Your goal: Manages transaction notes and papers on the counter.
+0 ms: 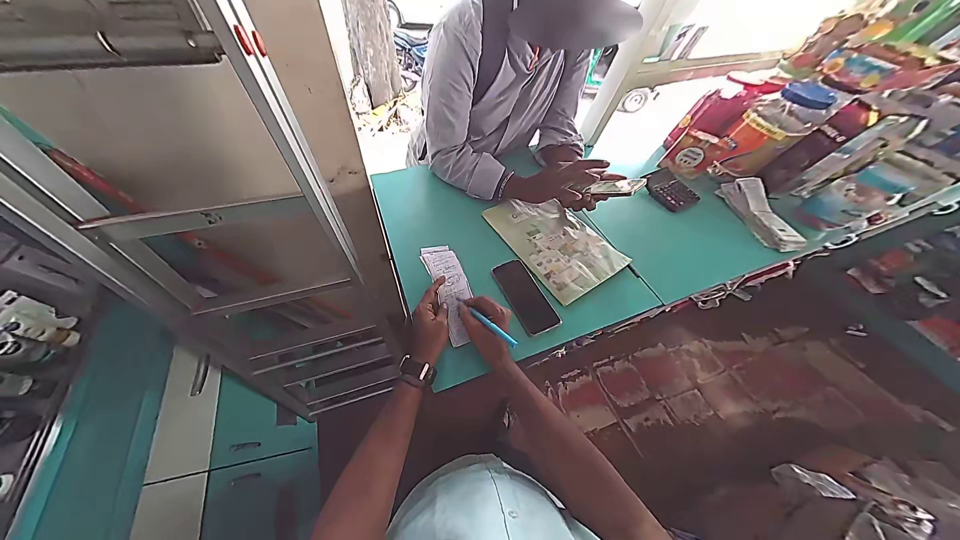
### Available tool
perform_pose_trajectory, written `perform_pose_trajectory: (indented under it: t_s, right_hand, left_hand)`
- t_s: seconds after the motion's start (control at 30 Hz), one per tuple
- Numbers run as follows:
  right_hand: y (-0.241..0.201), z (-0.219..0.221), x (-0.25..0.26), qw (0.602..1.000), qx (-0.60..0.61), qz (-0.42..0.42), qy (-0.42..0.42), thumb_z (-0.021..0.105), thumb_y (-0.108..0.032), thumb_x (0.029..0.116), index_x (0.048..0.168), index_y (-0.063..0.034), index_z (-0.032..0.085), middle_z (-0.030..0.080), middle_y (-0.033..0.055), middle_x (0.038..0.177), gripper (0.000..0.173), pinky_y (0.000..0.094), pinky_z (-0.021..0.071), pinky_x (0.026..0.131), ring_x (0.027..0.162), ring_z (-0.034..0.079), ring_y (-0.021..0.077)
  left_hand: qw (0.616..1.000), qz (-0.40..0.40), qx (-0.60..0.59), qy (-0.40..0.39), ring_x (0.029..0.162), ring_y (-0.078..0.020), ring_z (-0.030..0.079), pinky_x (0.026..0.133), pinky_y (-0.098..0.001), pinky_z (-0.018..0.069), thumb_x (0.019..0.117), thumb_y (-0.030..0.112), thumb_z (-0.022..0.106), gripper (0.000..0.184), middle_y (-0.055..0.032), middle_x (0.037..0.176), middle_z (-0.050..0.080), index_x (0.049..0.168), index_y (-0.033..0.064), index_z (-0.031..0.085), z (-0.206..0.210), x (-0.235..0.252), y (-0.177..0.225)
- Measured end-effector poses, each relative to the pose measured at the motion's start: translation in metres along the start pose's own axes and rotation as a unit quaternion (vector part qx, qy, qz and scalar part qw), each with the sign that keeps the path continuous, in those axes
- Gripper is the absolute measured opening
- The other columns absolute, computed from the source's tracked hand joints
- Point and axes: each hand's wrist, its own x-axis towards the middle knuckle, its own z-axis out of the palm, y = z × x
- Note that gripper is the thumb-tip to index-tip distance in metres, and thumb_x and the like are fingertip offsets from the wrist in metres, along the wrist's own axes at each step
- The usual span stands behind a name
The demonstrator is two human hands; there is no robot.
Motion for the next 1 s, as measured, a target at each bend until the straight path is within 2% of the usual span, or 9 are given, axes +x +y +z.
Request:
perform_pose_trajectory:
  t_s: [0.2, 0.33, 0.4, 0.47, 0.53, 0.63, 0.7, 0.9, 1.0]
  right_hand:
    - [0.000, 0.000, 0.000, 1.000, -0.001, 0.008, 0.002, 0.071, -0.009, 0.0867, 0.083, -0.0017, 0.075, 0.069, 0.0028, 0.071, 0.009, 0.0217, 0.0531, 0.060, 0.062, 0.063, 0.0044]
    - [0.002, -0.002, 0.008, 0.991, 0.071, 0.072, 0.092, 0.069, -0.004, 0.0882, 0.087, -0.0007, 0.070, 0.068, 0.0021, 0.073, 0.004, 0.0223, 0.0543, 0.063, 0.066, 0.064, 0.0055]
    - [-0.001, -0.005, 0.008, 0.980, 0.137, 0.095, 0.110, 0.060, -0.005, 0.0970, 0.106, 0.0058, 0.067, 0.071, 0.0086, 0.087, 0.015, 0.0265, 0.0592, 0.071, 0.076, 0.069, 0.0120]
    - [-0.004, -0.009, 0.011, 0.974, 0.158, 0.137, 0.090, 0.041, -0.017, 0.1100, 0.131, 0.0089, 0.057, 0.074, 0.0161, 0.107, 0.037, 0.0333, 0.0613, 0.086, 0.096, 0.074, 0.0195]
    - [-0.004, -0.008, 0.010, 0.983, 0.122, 0.124, 0.059, 0.031, -0.020, 0.1117, 0.133, 0.0093, 0.057, 0.075, 0.0177, 0.112, 0.045, 0.0354, 0.0606, 0.092, 0.102, 0.074, 0.0207]
    - [-0.004, -0.017, 0.004, 0.997, 0.018, 0.065, -0.034, 0.047, -0.010, 0.1056, 0.129, 0.0045, 0.065, 0.075, 0.0140, 0.104, 0.033, 0.0310, 0.0568, 0.085, 0.092, 0.071, 0.0146]
    - [-0.004, -0.023, -0.001, 0.995, 0.004, 0.047, -0.085, 0.058, -0.004, 0.0980, 0.133, 0.0046, 0.063, 0.076, 0.0149, 0.110, 0.036, 0.0309, 0.0590, 0.088, 0.097, 0.073, 0.0149]
    - [0.000, -0.024, -0.003, 0.994, 0.001, 0.062, -0.092, 0.061, -0.002, 0.0945, 0.138, 0.0037, 0.059, 0.076, 0.0136, 0.111, 0.044, 0.0320, 0.0594, 0.085, 0.094, 0.073, 0.0151]
    - [0.002, -0.024, -0.002, 0.994, 0.012, 0.057, -0.090, 0.062, -0.002, 0.0938, 0.137, 0.0050, 0.059, 0.076, 0.0144, 0.109, 0.044, 0.0305, 0.0597, 0.083, 0.093, 0.073, 0.0144]
  left_hand:
    - [1.000, -0.005, 0.000, 0.015, 0.110, -0.0201, 0.069, 0.097, -0.0337, 0.0551, 0.0971, -0.005, 0.050, 0.047, -0.0225, 0.129, 0.066, 0.144, -0.0017, 0.053, -0.002, 0.000, -0.002]
    - [1.000, -0.004, -0.018, 0.017, 0.104, -0.0172, 0.069, 0.093, -0.0323, 0.0562, 0.0970, -0.006, 0.050, 0.048, -0.0196, 0.128, 0.067, 0.144, 0.0006, 0.054, -0.002, -0.001, -0.002]
    - [1.000, -0.005, -0.027, 0.015, 0.103, -0.0162, 0.069, 0.092, -0.0313, 0.0566, 0.0974, -0.006, 0.050, 0.048, -0.0189, 0.128, 0.067, 0.145, 0.0008, 0.053, -0.004, -0.001, 0.000]
    - [0.999, -0.010, -0.034, 0.012, 0.104, -0.0160, 0.069, 0.093, -0.0311, 0.0565, 0.0981, -0.006, 0.050, 0.048, -0.0182, 0.131, 0.066, 0.146, 0.0013, 0.052, -0.003, 0.000, 0.003]
    - [0.999, -0.012, -0.045, 0.010, 0.106, -0.0163, 0.068, 0.094, -0.0308, 0.0557, 0.0981, -0.006, 0.049, 0.048, -0.0189, 0.133, 0.064, 0.146, 0.0003, 0.051, -0.004, -0.001, 0.006]
    - [0.998, -0.019, -0.050, 0.013, 0.110, -0.0176, 0.067, 0.096, -0.0315, 0.0552, 0.0985, -0.006, 0.050, 0.048, -0.0201, 0.134, 0.064, 0.146, -0.0003, 0.050, -0.004, -0.002, 0.009]
    - [0.998, -0.028, -0.048, 0.012, 0.113, -0.0180, 0.067, 0.098, -0.0318, 0.0549, 0.0996, -0.005, 0.049, 0.048, -0.0194, 0.137, 0.063, 0.147, 0.0008, 0.050, -0.006, -0.001, 0.011]
    - [0.990, -0.005, -0.143, -0.016, 0.130, -0.0198, 0.059, 0.110, -0.0332, 0.0481, 0.1009, -0.005, 0.039, 0.048, -0.0217, 0.147, 0.054, 0.148, -0.0064, 0.046, -0.005, -0.002, 0.009]
    - [0.987, -0.018, -0.161, -0.018, 0.126, -0.0196, 0.061, 0.106, -0.0335, 0.0511, 0.0970, -0.009, 0.041, 0.051, -0.0210, 0.145, 0.056, 0.148, -0.0060, 0.045, -0.005, -0.003, 0.012]
